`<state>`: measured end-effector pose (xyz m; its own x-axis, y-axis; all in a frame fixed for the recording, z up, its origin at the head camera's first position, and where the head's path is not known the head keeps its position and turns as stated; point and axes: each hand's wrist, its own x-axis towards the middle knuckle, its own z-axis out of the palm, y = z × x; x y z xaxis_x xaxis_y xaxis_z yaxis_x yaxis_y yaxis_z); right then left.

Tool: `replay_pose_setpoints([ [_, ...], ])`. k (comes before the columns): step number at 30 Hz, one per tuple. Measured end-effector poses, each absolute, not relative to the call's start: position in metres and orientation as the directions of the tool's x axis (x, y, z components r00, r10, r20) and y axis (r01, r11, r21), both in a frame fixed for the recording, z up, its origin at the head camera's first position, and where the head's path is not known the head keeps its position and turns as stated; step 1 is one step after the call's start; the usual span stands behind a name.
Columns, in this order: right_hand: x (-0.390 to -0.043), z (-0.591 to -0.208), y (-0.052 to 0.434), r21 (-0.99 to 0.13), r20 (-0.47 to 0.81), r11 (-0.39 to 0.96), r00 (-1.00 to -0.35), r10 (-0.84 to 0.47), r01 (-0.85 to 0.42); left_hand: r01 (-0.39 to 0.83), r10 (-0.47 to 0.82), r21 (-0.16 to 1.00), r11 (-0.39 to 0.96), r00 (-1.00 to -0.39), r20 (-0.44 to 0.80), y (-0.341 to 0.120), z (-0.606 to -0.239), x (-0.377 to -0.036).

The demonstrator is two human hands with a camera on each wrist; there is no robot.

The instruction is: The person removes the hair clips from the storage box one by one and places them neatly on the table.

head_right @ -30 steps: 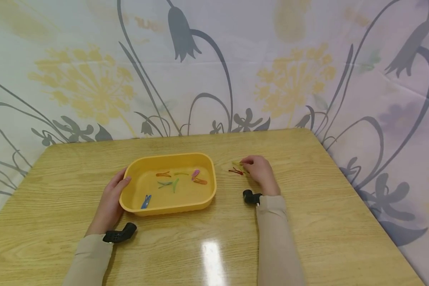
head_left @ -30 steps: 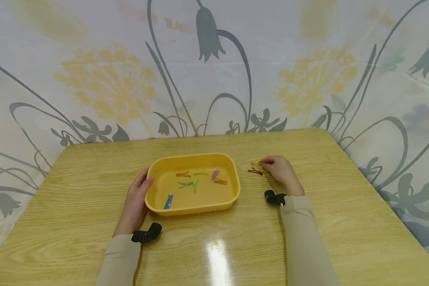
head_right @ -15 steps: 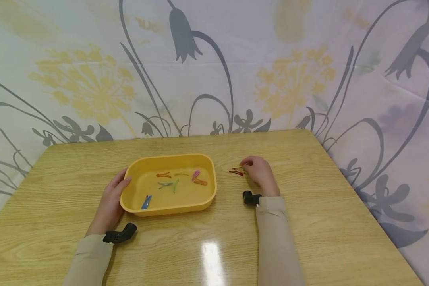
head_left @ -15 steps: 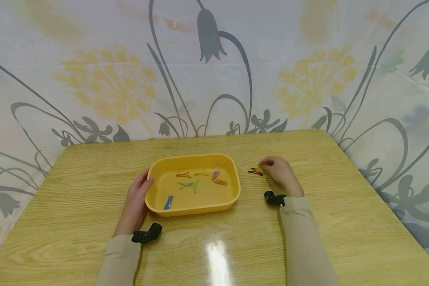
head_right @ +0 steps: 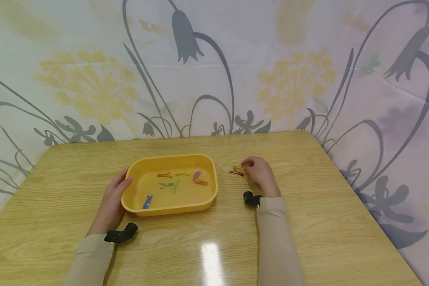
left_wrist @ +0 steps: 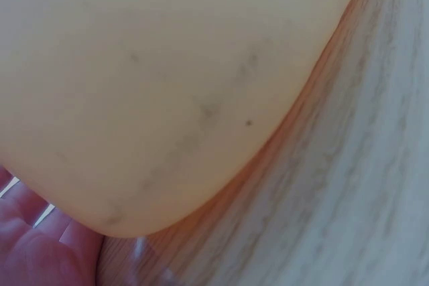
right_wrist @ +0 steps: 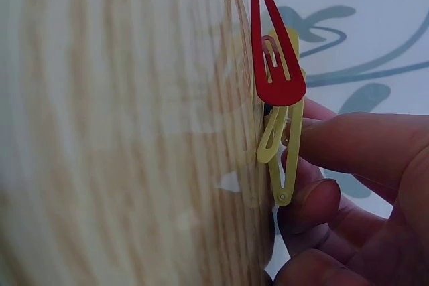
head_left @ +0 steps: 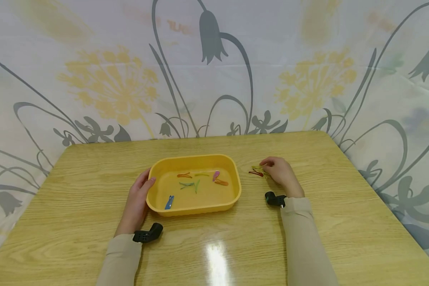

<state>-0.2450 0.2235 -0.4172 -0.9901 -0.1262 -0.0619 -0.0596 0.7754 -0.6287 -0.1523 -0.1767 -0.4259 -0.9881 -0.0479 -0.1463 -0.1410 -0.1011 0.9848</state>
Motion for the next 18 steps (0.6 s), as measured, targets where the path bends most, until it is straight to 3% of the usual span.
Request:
replay_pose_setpoints([
  [18,-0.2434,-0.4096,0.2210,-0.723,-0.030,0.691,-0.999,-0.012,0.013,-0.146,-0.046,0.985,-0.094,-0.988,-0.150,-0.1772,-0.4267,-0.1531],
])
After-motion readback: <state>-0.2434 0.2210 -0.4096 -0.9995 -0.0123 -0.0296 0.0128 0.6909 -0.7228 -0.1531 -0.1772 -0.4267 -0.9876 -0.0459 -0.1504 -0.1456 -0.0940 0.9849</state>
